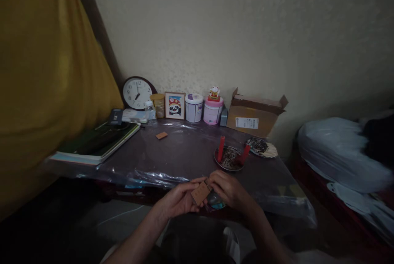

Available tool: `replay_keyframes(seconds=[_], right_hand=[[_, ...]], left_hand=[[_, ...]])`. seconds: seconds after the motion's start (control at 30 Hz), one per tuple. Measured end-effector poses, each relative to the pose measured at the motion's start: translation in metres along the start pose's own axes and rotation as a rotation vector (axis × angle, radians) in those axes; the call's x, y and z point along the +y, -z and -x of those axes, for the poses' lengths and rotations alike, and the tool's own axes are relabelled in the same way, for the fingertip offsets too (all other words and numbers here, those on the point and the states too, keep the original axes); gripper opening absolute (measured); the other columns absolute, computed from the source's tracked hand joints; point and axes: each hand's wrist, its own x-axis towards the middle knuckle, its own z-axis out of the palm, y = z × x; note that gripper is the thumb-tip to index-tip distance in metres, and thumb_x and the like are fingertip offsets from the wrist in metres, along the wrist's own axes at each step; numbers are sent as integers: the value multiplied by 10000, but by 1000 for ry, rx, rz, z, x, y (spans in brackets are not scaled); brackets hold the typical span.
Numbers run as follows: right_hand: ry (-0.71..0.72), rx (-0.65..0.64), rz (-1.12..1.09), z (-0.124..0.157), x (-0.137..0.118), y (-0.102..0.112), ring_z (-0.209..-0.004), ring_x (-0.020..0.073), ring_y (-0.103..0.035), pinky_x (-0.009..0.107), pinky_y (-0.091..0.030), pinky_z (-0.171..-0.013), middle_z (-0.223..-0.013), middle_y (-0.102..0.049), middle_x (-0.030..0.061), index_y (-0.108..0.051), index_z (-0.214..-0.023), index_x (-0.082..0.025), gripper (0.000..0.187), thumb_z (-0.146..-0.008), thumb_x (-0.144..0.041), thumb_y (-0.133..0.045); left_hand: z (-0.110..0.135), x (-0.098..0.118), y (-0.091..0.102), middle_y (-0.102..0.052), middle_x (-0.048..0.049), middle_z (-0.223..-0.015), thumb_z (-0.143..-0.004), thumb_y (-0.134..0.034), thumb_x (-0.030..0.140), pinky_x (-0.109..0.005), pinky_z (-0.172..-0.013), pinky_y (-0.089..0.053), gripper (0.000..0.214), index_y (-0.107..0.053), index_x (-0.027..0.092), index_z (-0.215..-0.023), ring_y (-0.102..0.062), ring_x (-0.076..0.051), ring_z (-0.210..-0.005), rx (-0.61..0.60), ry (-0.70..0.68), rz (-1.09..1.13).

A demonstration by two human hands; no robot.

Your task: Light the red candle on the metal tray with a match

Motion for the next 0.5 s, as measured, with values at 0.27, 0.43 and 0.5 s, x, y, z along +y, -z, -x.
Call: replay_keyframes(seconds=[0.27,0.43,0.5], right_hand=[[-49,53,64,2,7,-4,-752,146,-532,256,-439,-681,-832,-563,35,-509,-820,-197,124,-837,-100,-434],[-109,157,-3,5,12,-1,-721,139,-549,250,-450,-678,-792,-573,19,-539,-846,-199,129,-819,-105,-454],[-102,234,-48,5,15,-1,-785,146,-565,264,-456,-729,-864,-587,39,-550,-963,-198,184,-839,-120,-439]], left_hand=[[2,2,-2,-668,-115,-832,-815,-478,272,-249,-577,-410,550,-316,209,-1337,-633,-190,-705,12,1,-48],[3,4,-3,-669,-127,-839,-821,-464,265,-250,-586,-408,578,-274,207,-1364,-634,-198,-737,-15,-28,-47],[2,5,-3,-668,-126,-844,-827,-449,257,-258,-597,-412,574,-263,209,-1367,-635,-199,-744,-13,-59,-37]])
